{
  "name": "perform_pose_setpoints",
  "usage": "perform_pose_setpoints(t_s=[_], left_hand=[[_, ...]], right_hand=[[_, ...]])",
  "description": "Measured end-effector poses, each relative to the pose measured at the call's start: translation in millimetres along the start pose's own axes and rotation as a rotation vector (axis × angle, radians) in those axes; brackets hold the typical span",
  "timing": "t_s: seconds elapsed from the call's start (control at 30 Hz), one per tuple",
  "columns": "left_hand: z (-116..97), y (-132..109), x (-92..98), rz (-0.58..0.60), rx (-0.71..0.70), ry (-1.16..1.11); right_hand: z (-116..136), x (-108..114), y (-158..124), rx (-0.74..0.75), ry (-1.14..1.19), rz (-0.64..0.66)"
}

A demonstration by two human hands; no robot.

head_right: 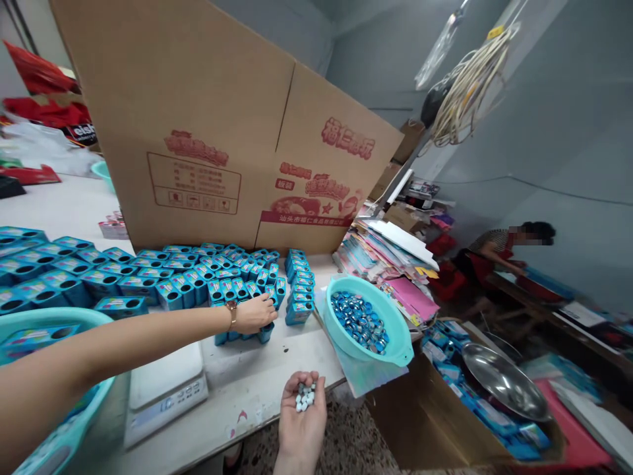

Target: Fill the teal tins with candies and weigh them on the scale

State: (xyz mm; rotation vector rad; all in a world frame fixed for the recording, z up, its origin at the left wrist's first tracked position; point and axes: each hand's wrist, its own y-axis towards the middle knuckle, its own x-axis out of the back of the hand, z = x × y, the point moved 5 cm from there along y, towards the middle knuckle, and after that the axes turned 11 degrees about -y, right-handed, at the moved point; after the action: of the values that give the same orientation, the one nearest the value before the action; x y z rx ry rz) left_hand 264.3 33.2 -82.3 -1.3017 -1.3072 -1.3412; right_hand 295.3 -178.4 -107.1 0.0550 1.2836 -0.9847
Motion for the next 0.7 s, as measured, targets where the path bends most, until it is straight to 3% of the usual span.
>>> perform_pose_setpoints(t_s=[0.13,0.23,0.33,0.4,0.47,0.57,0.7], left_hand=[[-6.5,10.6,6.8,0.011,-0.042,-0.018],[-26.0,4.9,28.7,-0.003,-0.058,-0.041],[-53.8,-21.7,70.5,-0.098,-0.009,-0.127],[-67.4,-50.8,98.7,-0.163,0.098,-0.206],[-73.5,-85.4,115.4,-0.163,0.229,-0.231],[-66.5,-139.3,114.4,-0.115,0.432,-0.179],[-39.9,-191.6,86.5,-0.066,0.629,-0.034]], right_hand=[[2.4,2.9,-0.7,0.016,-0.016,-0.004],[8.2,6.4,-0.4,0.027,-0.036,0.009],[16.1,10.3,1.0,0.049,-0.061,0.015],[19.3,12.0,2.9,0.067,-0.081,0.019],[17.1,11.0,5.1,0.066,-0.101,0.041],[2.1,1.2,6.1,0.033,-0.146,0.113],[-32.9,-24.0,0.7,-0.064,-0.189,0.231]])
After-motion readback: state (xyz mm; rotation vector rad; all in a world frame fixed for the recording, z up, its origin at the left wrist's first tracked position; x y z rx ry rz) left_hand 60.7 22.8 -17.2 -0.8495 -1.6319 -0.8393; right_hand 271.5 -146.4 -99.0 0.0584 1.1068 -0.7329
